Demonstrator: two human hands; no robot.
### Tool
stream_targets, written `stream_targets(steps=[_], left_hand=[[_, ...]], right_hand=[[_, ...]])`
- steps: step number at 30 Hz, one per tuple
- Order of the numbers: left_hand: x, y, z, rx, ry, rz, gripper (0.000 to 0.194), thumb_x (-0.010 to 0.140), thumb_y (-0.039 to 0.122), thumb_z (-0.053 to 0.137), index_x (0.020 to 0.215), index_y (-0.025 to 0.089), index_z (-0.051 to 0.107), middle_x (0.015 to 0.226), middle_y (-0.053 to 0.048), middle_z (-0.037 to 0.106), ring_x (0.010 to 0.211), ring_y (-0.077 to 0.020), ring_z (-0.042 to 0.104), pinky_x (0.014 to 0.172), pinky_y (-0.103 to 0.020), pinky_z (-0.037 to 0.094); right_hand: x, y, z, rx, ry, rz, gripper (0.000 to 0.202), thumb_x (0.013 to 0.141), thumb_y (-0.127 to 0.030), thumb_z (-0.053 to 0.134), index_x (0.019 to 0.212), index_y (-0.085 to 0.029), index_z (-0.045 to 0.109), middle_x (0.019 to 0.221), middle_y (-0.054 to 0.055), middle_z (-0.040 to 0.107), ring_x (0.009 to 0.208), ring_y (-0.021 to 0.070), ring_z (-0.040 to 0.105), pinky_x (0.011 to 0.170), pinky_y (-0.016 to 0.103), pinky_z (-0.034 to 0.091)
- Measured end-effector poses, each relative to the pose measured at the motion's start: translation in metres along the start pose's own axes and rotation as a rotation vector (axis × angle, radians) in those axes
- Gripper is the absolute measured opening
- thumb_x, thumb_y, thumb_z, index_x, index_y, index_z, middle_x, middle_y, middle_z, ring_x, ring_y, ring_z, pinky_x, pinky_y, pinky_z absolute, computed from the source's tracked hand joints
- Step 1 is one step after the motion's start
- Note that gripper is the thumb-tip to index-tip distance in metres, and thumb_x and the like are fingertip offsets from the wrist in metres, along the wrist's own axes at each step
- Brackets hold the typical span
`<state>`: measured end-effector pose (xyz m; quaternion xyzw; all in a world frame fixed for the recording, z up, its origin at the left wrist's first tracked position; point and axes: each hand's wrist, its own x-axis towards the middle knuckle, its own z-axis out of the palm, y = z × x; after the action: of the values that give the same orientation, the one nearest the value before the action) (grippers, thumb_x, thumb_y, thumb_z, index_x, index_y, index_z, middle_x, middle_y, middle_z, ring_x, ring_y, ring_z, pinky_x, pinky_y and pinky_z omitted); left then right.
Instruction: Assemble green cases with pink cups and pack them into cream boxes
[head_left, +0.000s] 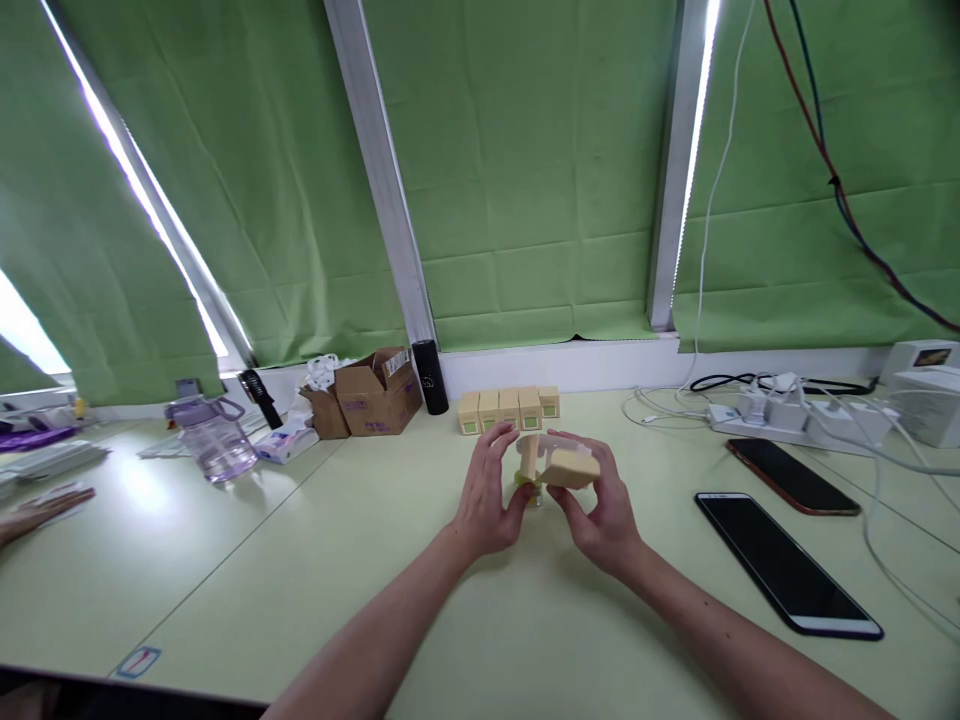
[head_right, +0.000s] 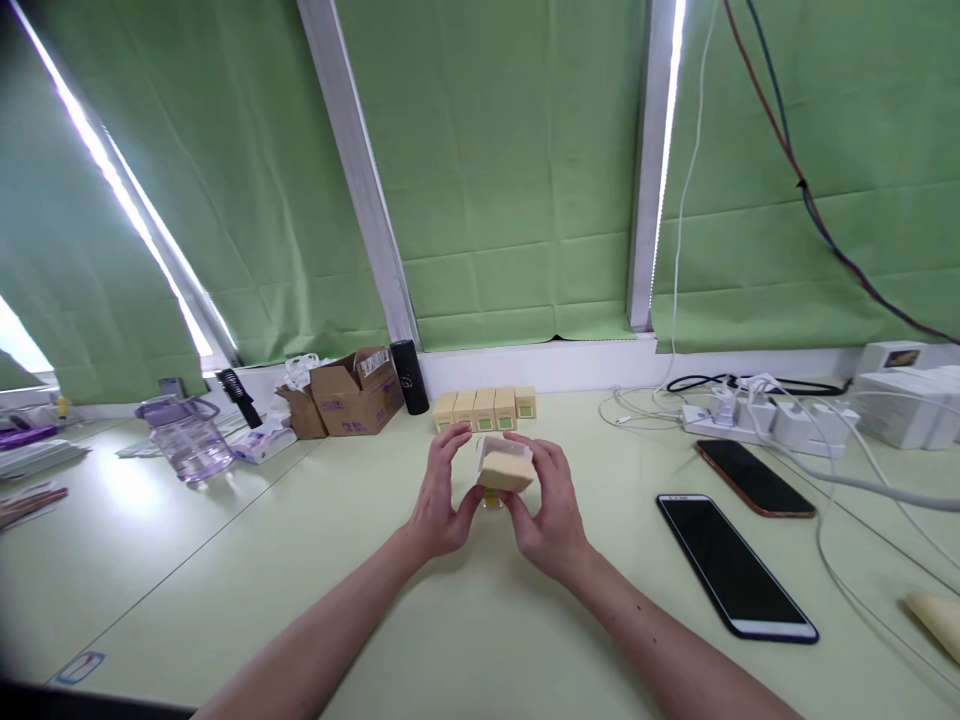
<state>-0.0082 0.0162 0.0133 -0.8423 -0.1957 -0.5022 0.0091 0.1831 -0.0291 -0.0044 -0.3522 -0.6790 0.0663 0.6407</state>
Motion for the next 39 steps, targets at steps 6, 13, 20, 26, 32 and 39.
stream_targets(steps=[6,13,20,26,32,39], left_hand=[[-0.001,-0.005,-0.002,0.051,0.008,0.084,0.079,0.084,0.024,0.070,0.152,0.022,0.032,0.146,-0.024,0.043,0.141,-0.0413,0.043,0.108,-0.063,0.045],[-0.003,-0.010,0.001,0.192,0.101,0.146,0.061,0.084,0.022,0.072,0.138,0.025,0.043,0.141,-0.021,0.048,0.133,-0.0360,0.053,0.099,-0.056,0.053],[-0.002,-0.008,0.002,0.195,0.144,0.184,0.048,0.087,0.016,0.066,0.130,0.023,0.045,0.140,-0.022,0.047,0.135,-0.0349,0.051,0.100,-0.056,0.054],[-0.002,-0.008,0.001,0.050,0.108,0.178,0.057,0.082,0.022,0.073,0.131,0.021,0.043,0.145,-0.024,0.045,0.140,-0.0389,0.048,0.105,-0.061,0.050],[0.003,-0.002,-0.002,-0.119,0.132,0.102,0.068,0.076,0.043,0.083,0.130,0.022,0.047,0.137,-0.021,0.055,0.130,-0.0375,0.055,0.103,-0.060,0.050],[-0.003,-0.004,0.005,-0.355,0.193,-0.272,0.045,0.092,0.043,0.069,0.129,0.020,0.056,0.117,-0.013,0.067,0.108,-0.0292,0.065,0.095,-0.045,0.053]], right_hand=[[0.003,0.002,-0.001,-0.154,-0.031,-0.267,0.068,0.090,-0.008,0.050,0.152,-0.034,0.040,0.156,0.010,0.047,0.140,0.0341,0.046,0.108,0.063,0.047],[0.001,0.004,-0.001,-0.224,-0.038,-0.290,0.070,0.090,-0.005,0.049,0.152,-0.036,0.040,0.155,0.011,0.042,0.142,0.0352,0.042,0.106,0.062,0.048],[-0.001,0.020,0.001,-0.230,0.063,-0.115,0.065,0.090,-0.015,0.057,0.150,-0.029,0.037,0.141,0.014,0.051,0.133,0.0350,0.046,0.102,0.061,0.049],[-0.004,0.034,0.003,-0.254,0.065,-0.034,0.056,0.090,-0.018,0.057,0.143,-0.028,0.042,0.135,0.013,0.055,0.126,0.0340,0.048,0.097,0.059,0.051],[-0.004,0.034,0.002,-0.244,0.051,-0.026,0.052,0.090,-0.020,0.057,0.141,-0.028,0.045,0.133,0.013,0.055,0.125,0.0346,0.048,0.096,0.059,0.050],[-0.004,0.030,0.002,-0.222,0.052,-0.019,0.051,0.092,-0.021,0.057,0.141,-0.028,0.045,0.132,0.012,0.056,0.125,0.0333,0.049,0.098,0.058,0.050]])
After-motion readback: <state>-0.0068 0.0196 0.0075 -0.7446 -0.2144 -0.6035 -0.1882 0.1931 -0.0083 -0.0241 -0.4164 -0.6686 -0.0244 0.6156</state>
